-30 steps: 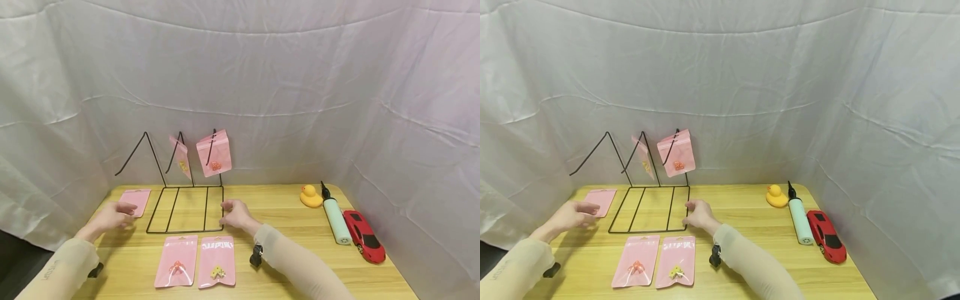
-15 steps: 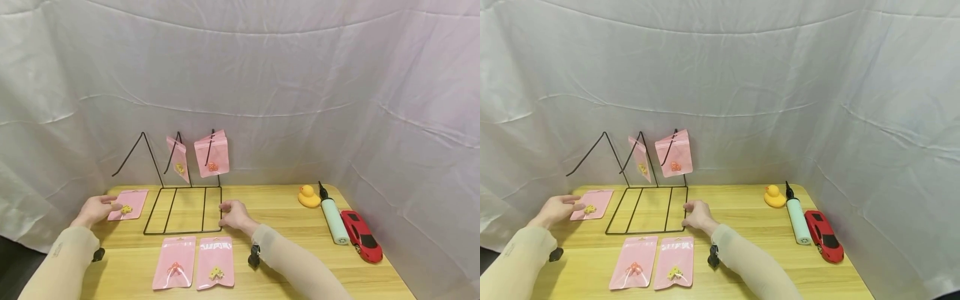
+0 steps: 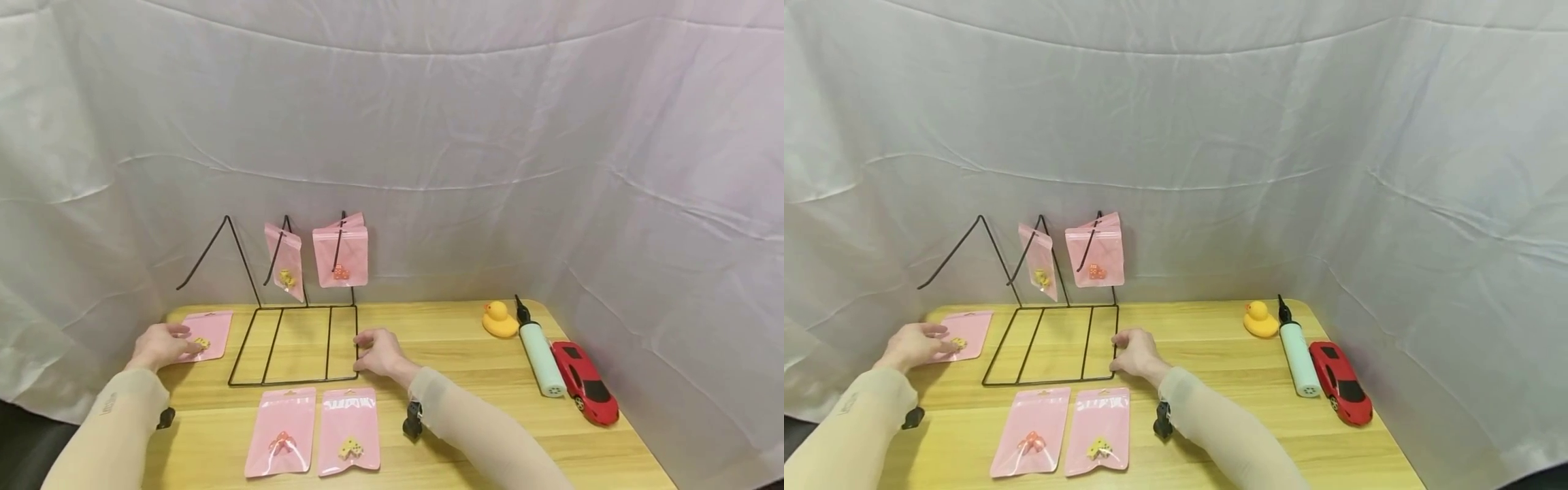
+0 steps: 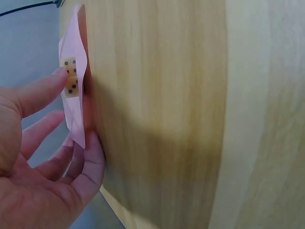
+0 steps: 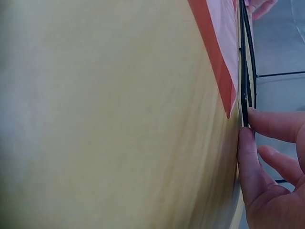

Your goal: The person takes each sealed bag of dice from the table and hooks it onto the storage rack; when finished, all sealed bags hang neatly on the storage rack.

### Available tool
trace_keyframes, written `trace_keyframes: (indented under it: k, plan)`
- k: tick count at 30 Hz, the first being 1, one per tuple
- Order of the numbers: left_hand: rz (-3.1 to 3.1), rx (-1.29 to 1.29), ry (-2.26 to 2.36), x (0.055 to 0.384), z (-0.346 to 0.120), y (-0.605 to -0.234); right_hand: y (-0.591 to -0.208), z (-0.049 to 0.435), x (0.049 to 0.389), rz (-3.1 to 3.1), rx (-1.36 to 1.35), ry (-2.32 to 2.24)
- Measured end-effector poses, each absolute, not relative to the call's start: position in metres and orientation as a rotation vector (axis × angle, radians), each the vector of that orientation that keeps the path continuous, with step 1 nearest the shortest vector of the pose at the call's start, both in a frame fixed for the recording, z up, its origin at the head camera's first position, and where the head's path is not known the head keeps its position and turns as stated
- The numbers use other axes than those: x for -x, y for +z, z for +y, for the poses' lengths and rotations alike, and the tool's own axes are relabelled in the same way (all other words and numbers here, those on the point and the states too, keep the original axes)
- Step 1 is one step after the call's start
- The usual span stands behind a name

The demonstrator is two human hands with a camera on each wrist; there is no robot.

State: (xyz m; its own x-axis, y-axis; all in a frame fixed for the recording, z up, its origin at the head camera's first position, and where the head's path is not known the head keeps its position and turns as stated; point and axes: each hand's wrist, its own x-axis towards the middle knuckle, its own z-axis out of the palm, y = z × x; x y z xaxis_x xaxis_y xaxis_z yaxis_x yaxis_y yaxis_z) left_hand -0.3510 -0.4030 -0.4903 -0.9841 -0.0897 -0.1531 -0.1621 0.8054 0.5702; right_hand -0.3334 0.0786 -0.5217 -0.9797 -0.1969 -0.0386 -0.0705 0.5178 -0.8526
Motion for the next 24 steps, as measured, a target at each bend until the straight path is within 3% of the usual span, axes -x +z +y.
trace_keyframes:
  k: [11,24]
  plan:
    - [2.923,0.234,0.941,0.348,-0.410,-0.495,-0.521,0.079,0.331,2.615,0.231,-1.462]
    - [2.715,0.273,1.386,0.344,-0.414,-0.499,-0.523,0.080,0.331,2.636,0.233,-1.442]
